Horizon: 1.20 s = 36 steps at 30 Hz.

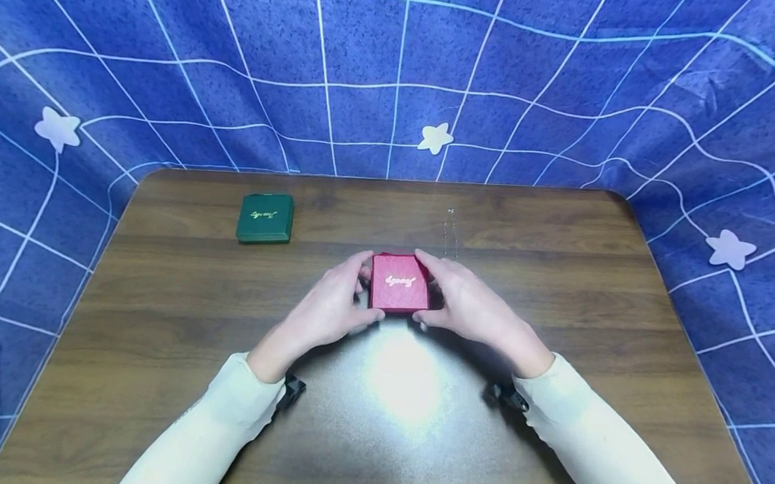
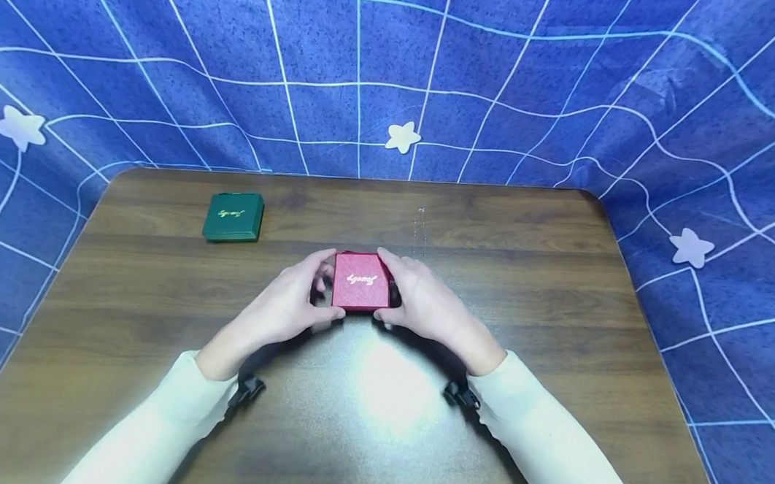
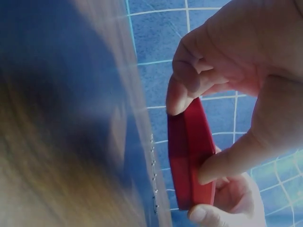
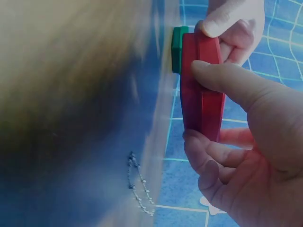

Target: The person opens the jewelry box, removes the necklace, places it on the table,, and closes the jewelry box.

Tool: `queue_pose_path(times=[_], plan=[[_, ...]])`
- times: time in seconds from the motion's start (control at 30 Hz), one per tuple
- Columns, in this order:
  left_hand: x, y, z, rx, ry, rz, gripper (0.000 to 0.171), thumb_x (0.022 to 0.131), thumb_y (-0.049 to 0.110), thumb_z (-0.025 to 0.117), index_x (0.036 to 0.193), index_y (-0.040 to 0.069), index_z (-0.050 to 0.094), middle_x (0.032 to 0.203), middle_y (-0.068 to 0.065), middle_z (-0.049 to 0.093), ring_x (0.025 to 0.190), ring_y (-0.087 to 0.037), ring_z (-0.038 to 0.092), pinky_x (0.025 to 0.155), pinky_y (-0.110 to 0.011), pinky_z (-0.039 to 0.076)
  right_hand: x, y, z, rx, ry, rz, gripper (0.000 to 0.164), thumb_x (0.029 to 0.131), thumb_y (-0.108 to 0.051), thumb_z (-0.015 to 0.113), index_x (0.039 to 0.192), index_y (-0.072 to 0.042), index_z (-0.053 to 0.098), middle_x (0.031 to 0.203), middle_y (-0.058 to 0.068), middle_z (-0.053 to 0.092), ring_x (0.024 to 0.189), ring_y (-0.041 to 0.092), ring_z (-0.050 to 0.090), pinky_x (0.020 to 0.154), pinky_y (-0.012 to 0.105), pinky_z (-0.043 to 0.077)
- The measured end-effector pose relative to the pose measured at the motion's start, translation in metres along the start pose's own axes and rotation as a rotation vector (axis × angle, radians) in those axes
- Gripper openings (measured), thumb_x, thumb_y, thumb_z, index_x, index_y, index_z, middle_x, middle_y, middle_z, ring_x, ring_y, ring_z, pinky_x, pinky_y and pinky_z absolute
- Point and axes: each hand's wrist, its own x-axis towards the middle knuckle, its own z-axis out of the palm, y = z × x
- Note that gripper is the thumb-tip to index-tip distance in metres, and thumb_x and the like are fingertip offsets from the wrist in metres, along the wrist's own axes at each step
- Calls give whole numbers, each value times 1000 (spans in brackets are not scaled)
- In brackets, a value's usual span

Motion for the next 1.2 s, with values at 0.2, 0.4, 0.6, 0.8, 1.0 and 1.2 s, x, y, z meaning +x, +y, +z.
queue_pose_path(times=[0.2, 0.4, 0.6, 0.8, 1.0, 1.2], plan=[[9, 1, -3, -37, 95, -2, 84, 84, 16, 92, 152, 0, 46, 123, -10, 70, 103, -28, 65, 90, -40, 54, 11, 3, -8, 22, 44, 20, 101, 81, -23, 95, 159, 6, 38, 139, 25, 63, 117, 33, 68, 110, 48, 49], [21, -1, -7, -68, 169, -16, 77, 86, 16, 90, 151, 3, 51, 130, -10, 70, 101, -26, 68, 87, -39, 53, 26, 6, -13, 98, 113, 42, 98, 82, -17, 93, 157, 7, 36, 120, 18, 71, 109, 32, 71, 100, 46, 55], [37, -6, -11, -97, 218, -37, 75, 88, 15, 88, 152, 4, 52, 134, -12, 70, 97, -22, 70, 85, -39, 51, 41, 12, -14, 180, 140, 90, 88, 86, -11, 89, 154, 5, 36, 122, 17, 70, 106, 31, 72, 95, 46, 57], [55, -11, -15, -104, 243, -49, 74, 88, 14, 87, 152, 4, 53, 134, -12, 71, 96, -19, 70, 90, -40, 52, 56, 20, -17, 190, 132, 138, 77, 89, -12, 84, 151, 2, 41, 130, 17, 67, 110, 31, 70, 97, 47, 55], [73, -19, -17, -114, 233, -82, 74, 90, 14, 86, 154, 5, 52, 136, -12, 70, 98, -20, 70, 92, -41, 52, 71, 28, -19, 196, 114, 173, 71, 91, -11, 82, 149, 3, 43, 135, 18, 66, 114, 32, 69, 102, 46, 53], [88, -25, -17, -118, 204, -110, 73, 91, 14, 85, 155, 5, 50, 139, -12, 68, 100, -21, 70, 98, -43, 50, 84, 36, -16, 167, 95, 218, 68, 94, -12, 80, 149, 4, 44, 134, 19, 67, 123, 33, 66, 107, 48, 50]])
